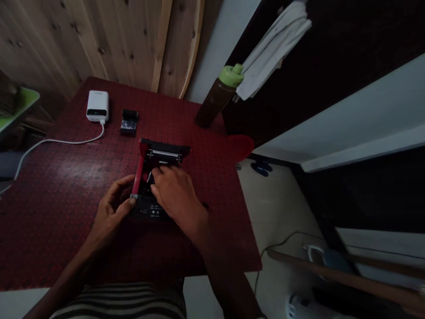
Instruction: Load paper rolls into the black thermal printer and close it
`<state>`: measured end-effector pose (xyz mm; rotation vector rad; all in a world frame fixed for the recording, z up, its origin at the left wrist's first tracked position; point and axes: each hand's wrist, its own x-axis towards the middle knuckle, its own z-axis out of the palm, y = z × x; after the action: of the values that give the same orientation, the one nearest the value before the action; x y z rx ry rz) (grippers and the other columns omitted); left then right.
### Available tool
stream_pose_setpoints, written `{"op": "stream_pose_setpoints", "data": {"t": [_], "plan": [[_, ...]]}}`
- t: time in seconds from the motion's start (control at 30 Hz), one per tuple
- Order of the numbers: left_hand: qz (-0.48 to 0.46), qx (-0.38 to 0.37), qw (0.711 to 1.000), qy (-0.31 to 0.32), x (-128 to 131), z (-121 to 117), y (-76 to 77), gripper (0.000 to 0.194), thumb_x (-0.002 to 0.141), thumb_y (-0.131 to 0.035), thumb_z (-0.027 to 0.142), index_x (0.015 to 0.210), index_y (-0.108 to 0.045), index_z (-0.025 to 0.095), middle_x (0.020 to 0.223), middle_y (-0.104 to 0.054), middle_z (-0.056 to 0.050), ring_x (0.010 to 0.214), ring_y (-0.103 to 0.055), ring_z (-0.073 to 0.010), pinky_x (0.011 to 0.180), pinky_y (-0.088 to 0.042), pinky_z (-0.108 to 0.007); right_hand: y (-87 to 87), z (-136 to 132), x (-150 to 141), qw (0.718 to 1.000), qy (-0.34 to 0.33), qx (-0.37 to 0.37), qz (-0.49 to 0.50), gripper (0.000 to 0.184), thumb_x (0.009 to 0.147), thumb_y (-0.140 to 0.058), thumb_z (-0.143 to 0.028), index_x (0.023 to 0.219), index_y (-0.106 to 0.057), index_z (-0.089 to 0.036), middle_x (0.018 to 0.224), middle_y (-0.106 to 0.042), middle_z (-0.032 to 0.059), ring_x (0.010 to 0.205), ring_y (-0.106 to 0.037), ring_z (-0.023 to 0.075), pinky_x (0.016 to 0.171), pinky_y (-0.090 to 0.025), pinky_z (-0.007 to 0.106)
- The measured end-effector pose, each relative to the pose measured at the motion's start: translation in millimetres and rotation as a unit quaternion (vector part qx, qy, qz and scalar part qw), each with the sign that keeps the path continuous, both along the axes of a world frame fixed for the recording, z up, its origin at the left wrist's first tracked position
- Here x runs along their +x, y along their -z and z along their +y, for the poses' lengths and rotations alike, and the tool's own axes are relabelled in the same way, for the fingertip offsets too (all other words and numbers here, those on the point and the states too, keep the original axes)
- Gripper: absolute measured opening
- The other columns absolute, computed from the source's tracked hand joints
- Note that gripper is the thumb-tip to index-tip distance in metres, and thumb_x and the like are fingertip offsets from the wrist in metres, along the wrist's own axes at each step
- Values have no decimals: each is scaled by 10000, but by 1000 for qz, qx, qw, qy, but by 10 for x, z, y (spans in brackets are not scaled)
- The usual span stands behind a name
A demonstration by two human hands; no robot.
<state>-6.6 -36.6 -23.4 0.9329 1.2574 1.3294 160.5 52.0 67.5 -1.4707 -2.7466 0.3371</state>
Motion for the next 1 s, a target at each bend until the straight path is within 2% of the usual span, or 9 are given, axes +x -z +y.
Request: {"op": "stream_pose_setpoints", "data": {"t": [0.13,0.2,0.27,0.33,0.43,0.53,0.67,0.83,1.0], "plan": [[-5,-1,1000,6,-4,1,-39,614,955,-802,508,1465,-639,207,1447,-735,-150,1350,-723,-344,1146,-569,-490,-145,-245,335,983,23,22,178,187,980,-812,-160,1160,-818,-213,1098,-852,78,1010,-800,255,915,-624,386],[-3,-5,1000,9,-7,-4,-30,634,957,-803,530,1473,-632,205,1454,-736,-152,1343,-730,-342,1124,-582,-479,-203,-258,619,955,55,24,289,246,954,-852,-210,1190,-826,-273,1095,-857,29,980,-798,229,885,-624,372],[0,-3,1000,5,-12,-6,-2,657,950,-811,552,1477,-631,202,1456,-742,-154,1332,-737,-343,1100,-596,-469,-188,-145,910,924,124,45,360,254,922,-883,-287,1170,-836,-316,1076,-855,4,970,-785,228,873,-617,384],[-1,1,1000,0,-17,-3,26,675,940,-823,564,1480,-631,207,1452,-753,-152,1327,-744,-346,1071,-611,-456,-61,84,1143,885,193,67,417,261,888,-895,-357,1138,-836,-310,1070,-854,5,961,-777,230,877,-613,400],[11,1,1000,-2,-22,5,23,669,939,-823,564,1480,-639,215,1466,-754,-147,1342,-741,-351,1043,-622,-435,305,507,1299,838,238,52,488,331,819,-891,-445,1082,-801,-265,1046,-841,14,960,-770,233,873,-608,401],[24,-1,1000,0,-23,8,-21,652,938,-818,570,1463,-654,218,1489,-745,-139,1358,-733,-349,1054,-618,-423,708,796,1229,850,225,10,476,273,831,-830,-436,1017,-763,-248,1024,-830,25,980,-767,240,916,-590,408],[31,-4,999,-8,-24,5,-49,647,936,-824,560,1469,-665,229,1503,-741,-129,1384,-719,-345,1079,-612,-412,1035,840,1036,869,188,-42,456,249,814,-843,-389,1003,-772,-243,1001,-834,25,951,-769,239,889,-579,384],[48,-4,999,-16,-40,5,-23,640,931,-833,562,1467,-696,240,1495,-740,-125,1400,-701,-356,1095,-616,-425,1138,773,1013,878,179,-66,439,259,849,-823,-348,1085,-782,-248,1038,-833,28,922,-753,224,856,-578,362],[38,-14,999,-22,-26,-2,-25,649,930,-842,566,1481,-700,255,1483,-747,-113,1366,-720,-348,1085,-622,-417,1189,653,1223,875,203,-74,433,451,830,-810,-249,1279,-765,-261,1162,-832,55,921,-751,210,809,-589,340]]}}
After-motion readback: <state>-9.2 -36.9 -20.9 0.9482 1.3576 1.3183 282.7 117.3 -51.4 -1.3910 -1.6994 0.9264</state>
